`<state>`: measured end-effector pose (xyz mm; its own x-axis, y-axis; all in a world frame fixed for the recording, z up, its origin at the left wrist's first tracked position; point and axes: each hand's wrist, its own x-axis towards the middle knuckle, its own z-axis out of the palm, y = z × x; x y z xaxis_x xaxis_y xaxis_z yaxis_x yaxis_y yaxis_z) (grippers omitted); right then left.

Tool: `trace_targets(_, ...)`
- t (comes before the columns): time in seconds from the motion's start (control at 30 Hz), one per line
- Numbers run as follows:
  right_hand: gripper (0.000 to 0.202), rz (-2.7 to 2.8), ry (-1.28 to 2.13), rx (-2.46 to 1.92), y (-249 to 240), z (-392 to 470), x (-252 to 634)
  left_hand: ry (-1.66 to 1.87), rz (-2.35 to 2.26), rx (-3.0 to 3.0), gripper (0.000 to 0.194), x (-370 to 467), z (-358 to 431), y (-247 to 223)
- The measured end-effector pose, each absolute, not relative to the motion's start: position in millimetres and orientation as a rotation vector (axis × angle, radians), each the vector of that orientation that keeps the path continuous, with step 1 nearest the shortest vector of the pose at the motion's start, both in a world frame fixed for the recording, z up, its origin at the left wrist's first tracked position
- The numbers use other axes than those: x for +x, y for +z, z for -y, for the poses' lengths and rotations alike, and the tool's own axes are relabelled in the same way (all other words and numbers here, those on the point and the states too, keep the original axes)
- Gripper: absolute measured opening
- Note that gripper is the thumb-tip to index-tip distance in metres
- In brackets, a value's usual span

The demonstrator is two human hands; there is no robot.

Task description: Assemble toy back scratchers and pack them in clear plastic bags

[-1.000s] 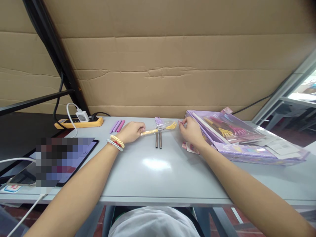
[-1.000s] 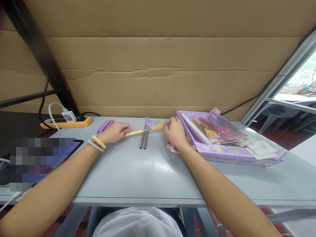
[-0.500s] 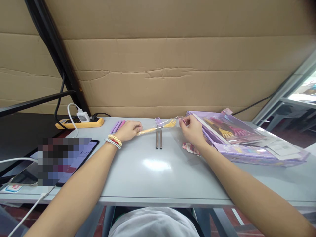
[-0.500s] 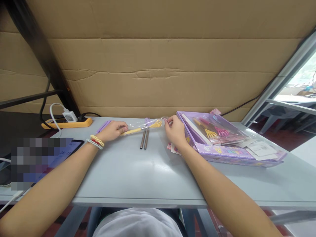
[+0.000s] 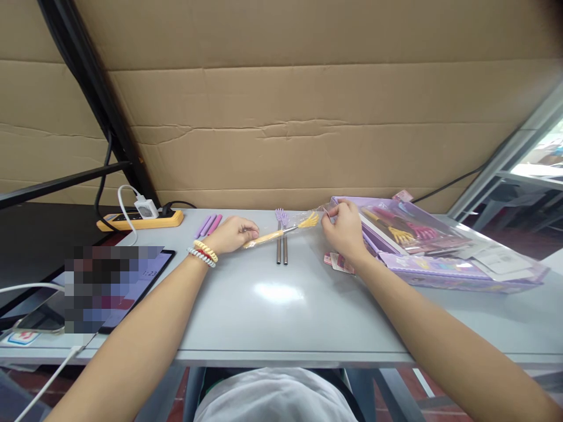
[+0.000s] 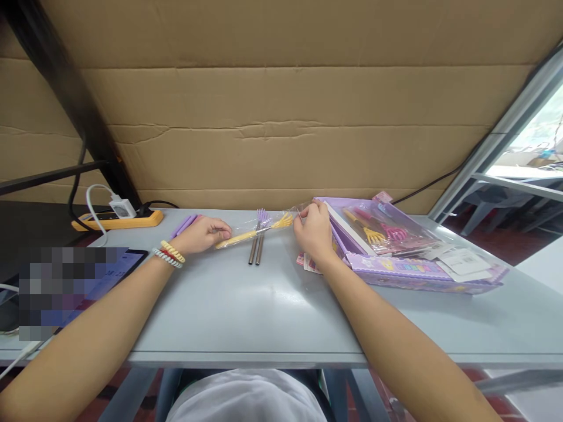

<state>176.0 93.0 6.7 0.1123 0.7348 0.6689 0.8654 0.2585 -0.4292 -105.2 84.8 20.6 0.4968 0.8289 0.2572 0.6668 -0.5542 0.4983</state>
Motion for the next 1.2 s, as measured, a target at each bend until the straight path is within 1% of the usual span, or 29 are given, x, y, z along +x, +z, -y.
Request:
trace_targets(0.23, 0.005, 1.667, -0.116, -1.446, 6.4, -94.1, 175.7, 0.652, -1.263, 2.515, 0.028, -109.0, -88.3, 19.4)
trace_targets(0.43, 0.010, 1.569, -0.104, -1.383, 4.5, -97.6, 176.6, 0.711, -1.248, 2.538, 0.028, -114.2, -94.3, 15.6)
trace_targets(0.83, 0.009, 1.458, 0.007, -1.433, 7.4, -95.5, 175.4, 0.731, -1.272, 2.529, 0.029, -111.7, -89.6, 21.0)
trace_targets(0.97, 0.008, 1.436, -0.008, -1.402, 8.6, -94.2, 175.5, 0.737, -1.331, 2.517, 0.027, -115.0, -92.9, 19.4)
trace_targets(1.03, 0.010, 1.436, -0.026, -1.390, 9.5, -93.6, 175.3, 0.767, -1.379, 2.507, 0.027, -117.8, -96.6, 17.1)
trace_targets(1.2, 0.015, 1.435, -0.016, -1.386, 13.7, -91.7, 173.9, 0.905, -1.640, 2.437, 0.025, -123.6, -105.0, 12.6)
